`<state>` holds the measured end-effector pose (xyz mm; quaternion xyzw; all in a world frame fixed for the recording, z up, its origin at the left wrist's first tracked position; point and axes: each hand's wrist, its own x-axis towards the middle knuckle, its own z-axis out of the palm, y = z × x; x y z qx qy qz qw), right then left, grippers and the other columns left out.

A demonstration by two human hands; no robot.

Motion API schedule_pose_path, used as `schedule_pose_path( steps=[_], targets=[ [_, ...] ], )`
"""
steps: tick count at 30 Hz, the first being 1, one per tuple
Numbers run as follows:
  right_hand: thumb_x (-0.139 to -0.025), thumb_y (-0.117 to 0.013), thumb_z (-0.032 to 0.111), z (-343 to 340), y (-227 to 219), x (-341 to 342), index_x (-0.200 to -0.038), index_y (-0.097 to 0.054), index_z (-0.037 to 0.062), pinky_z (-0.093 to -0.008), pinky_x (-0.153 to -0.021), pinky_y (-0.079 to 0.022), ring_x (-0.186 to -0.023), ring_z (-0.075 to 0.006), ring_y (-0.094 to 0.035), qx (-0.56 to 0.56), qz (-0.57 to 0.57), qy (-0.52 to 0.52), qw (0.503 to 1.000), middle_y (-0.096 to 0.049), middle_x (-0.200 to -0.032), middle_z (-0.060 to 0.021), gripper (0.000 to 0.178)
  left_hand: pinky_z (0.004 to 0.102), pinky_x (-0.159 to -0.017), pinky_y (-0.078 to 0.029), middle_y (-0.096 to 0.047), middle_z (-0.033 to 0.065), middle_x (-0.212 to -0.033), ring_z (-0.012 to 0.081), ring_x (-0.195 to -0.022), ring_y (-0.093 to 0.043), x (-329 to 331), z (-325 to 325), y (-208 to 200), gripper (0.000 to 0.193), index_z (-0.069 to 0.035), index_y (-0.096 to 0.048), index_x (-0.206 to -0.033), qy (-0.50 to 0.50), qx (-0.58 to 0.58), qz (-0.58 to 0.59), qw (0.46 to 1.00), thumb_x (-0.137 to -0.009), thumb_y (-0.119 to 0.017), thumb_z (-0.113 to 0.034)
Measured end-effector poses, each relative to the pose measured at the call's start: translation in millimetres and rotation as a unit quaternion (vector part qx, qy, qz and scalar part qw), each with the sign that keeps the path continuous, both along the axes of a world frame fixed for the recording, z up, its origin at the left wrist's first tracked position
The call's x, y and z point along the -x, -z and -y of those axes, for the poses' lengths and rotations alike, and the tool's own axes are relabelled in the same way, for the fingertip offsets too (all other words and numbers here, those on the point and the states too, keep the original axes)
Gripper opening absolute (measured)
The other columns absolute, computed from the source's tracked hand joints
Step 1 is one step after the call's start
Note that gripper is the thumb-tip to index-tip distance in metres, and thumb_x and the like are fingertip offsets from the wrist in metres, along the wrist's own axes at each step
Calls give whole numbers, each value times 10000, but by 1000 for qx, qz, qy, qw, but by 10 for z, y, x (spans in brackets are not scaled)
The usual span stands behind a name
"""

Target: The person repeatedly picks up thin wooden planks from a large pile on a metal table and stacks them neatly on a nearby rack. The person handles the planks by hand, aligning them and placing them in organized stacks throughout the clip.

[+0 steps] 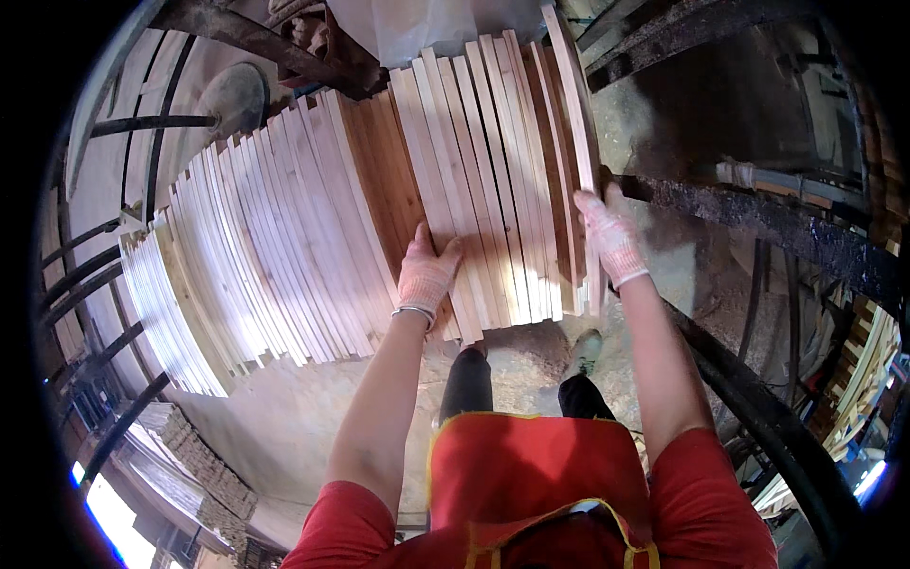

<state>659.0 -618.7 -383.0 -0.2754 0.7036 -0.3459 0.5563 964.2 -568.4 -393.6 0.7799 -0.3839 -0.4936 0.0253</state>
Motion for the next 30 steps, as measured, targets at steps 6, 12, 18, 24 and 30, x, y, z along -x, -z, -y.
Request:
schedule_pose_path(
  steps=[6, 12, 18, 24, 30],
  targets=[
    [-962, -774, 390, 158, 434, -52, -1439, -626, -15, -332, -1047, -488, -1185, -209, -648, -89, 37, -53, 994, -705, -1311, -125, 643, 458, -1133, -499, -586, 250, -1473, 394, -1386, -582, 130, 30, 82, 909, -102, -403, -1638, -72, 18, -31, 997, -908, -776, -494],
    [-916, -755, 635, 138, 77, -434, -1602, -377, -103, -370, -1195, -405, -1478, -309, -500, -146, -124, -236, 953, -504, -1600, -253, 1076, 431, -1022, -545, -639, 229, -1401, 323, -1204, -675, -100, -191, 140, 817, -64, -425, -1621, -72, 24, 24, 997, -940, -732, -396],
    [-909, -657, 513, 147, 116, -754, -1622, -287, -116, -394, -1214, -417, -1485, -396, -503, -176, -205, -304, 914, -470, -1589, -345, 1020, 476, -1050, -536, -657, 258, -1361, 426, -1222, -656, 42, -121, -946, 732, -40, -522, -1530, 164, -35, 156, 973, -926, -753, -385],
    [-907, -614, 413, 164, -198, -661, -1583, -417, -46, -450, -1157, -476, -1354, -443, -601, -112, -231, -372, 892, -605, -1447, -323, 840, 490, -1137, -463, -610, 216, -1426, 407, -1355, -565, 175, -371, -935, 731, -53, -545, -1508, 232, 184, 215, 931, -902, -773, -391],
    [-902, -659, 207, -50, -59, -32, -1613, -379, 4, -484, -1103, -505, -1246, -463, -631, -24, -362, -248, 898, -612, -1398, -271, 791, 586, -1216, -332, -597, 127, -1473, 385, -1441, -487, 981, -128, -459, 630, -98, -625, -1423, 398, 295, 193, 847, -925, -678, -481]
  ],
)
